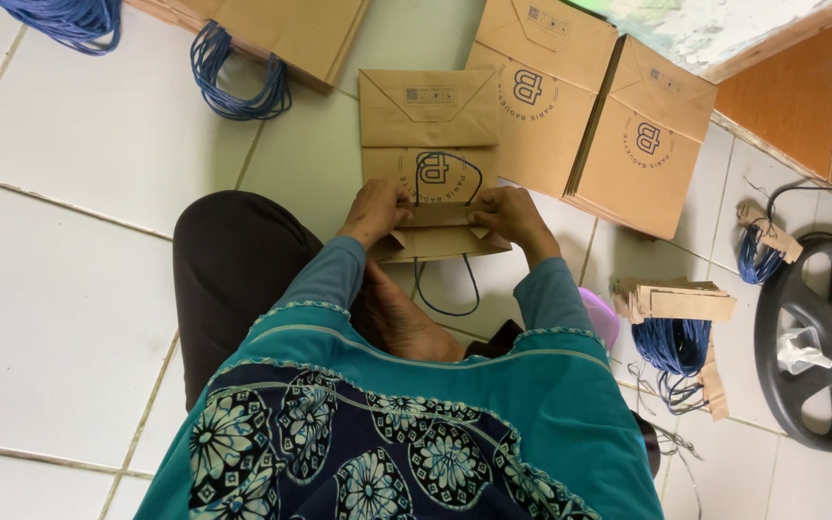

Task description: The person sits on the floor and assembles paper bags by applying glue to the edges of cardboard pieces and attaching blue handles. They fold the glued edges to secure the handles and place the finished bags into a stack.

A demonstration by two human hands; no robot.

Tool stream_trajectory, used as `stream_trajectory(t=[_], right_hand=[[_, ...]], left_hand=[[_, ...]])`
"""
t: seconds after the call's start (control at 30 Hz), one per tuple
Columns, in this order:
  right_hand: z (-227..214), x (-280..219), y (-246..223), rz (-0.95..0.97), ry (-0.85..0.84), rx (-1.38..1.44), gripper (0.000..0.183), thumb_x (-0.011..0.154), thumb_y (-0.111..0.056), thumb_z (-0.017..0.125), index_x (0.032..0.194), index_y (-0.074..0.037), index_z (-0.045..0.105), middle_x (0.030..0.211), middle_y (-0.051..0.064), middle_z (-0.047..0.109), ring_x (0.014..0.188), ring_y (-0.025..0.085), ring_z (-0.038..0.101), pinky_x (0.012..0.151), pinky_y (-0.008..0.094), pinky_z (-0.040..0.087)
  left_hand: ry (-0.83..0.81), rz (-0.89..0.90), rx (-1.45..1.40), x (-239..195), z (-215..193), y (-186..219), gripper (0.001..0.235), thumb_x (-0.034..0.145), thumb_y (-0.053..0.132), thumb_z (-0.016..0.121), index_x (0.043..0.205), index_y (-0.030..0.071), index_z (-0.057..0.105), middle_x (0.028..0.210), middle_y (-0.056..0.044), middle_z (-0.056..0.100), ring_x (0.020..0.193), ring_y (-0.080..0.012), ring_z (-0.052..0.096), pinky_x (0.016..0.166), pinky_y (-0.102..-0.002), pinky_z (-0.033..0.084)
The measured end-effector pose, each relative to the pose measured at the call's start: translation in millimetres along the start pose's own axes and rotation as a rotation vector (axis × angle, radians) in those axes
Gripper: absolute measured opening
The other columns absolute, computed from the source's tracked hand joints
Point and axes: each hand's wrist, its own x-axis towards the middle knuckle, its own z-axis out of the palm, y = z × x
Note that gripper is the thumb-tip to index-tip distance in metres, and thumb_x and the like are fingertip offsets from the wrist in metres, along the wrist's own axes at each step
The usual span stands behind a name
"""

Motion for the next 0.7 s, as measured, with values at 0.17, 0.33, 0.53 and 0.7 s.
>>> stream_trajectory(t=[0.17, 0.33, 0.53, 0.7], right_hand=[[0.1, -2.2, -2.2, 0.001, 0.009, 0.001, 0.011, 0.083, -0.029, 0.084, 0.089, -0.02, 0.079, 0.076, 0.011, 0.074, 0.083, 0.039, 0.072, 0.078, 0.048, 0.056], [1.9, -4.7, -1.1, 0.002, 0.008, -0.009, 0.015, 0.083, -0.033, 0.083, 0.091, -0.02, 0.08, 0.079, 0.013, 0.075, 0.086, 0.042, 0.071, 0.081, 0.051, 0.056], [4.5, -11.7, 1.7, -0.018, 0.006, -0.016, 0.016, 0.086, -0.033, 0.08, 0.091, -0.019, 0.079, 0.081, 0.012, 0.076, 0.088, 0.044, 0.071, 0.086, 0.054, 0.056], [24.8, -38.6, 18.8, -0.318, 0.201, 0.133, 0.014, 0.088, -0.014, 0.077, 0.101, -0.016, 0.077, 0.096, 0.01, 0.079, 0.093, 0.036, 0.074, 0.081, 0.051, 0.059]], left_hand=[[0.0, -0.003, -0.01, 4.0, 3.7, -3.7, 0.012, 0.081, 0.007, 0.078, 0.093, 0.008, 0.081, 0.094, -0.017, 0.077, 0.098, -0.0384, 0.073, 0.083, -0.048, 0.058], [-0.012, 0.0, -0.058, 10.3, 11.1, -12.9, 0.013, 0.081, 0.009, 0.079, 0.094, 0.008, 0.081, 0.095, -0.016, 0.077, 0.099, -0.0383, 0.073, 0.085, -0.048, 0.057], [-0.03, 0.008, 0.003, 0.0, 9.1, -3.7, 0.014, 0.083, 0.009, 0.077, 0.096, 0.008, 0.081, 0.096, -0.016, 0.077, 0.1, -0.0385, 0.073, 0.085, -0.048, 0.058], [-0.131, 0.159, 0.282, -14.7, 22.3, 5.2, 0.02, 0.087, 0.023, 0.076, 0.105, 0.017, 0.074, 0.106, -0.007, 0.074, 0.105, -0.0339, 0.07, 0.087, -0.05, 0.058]])
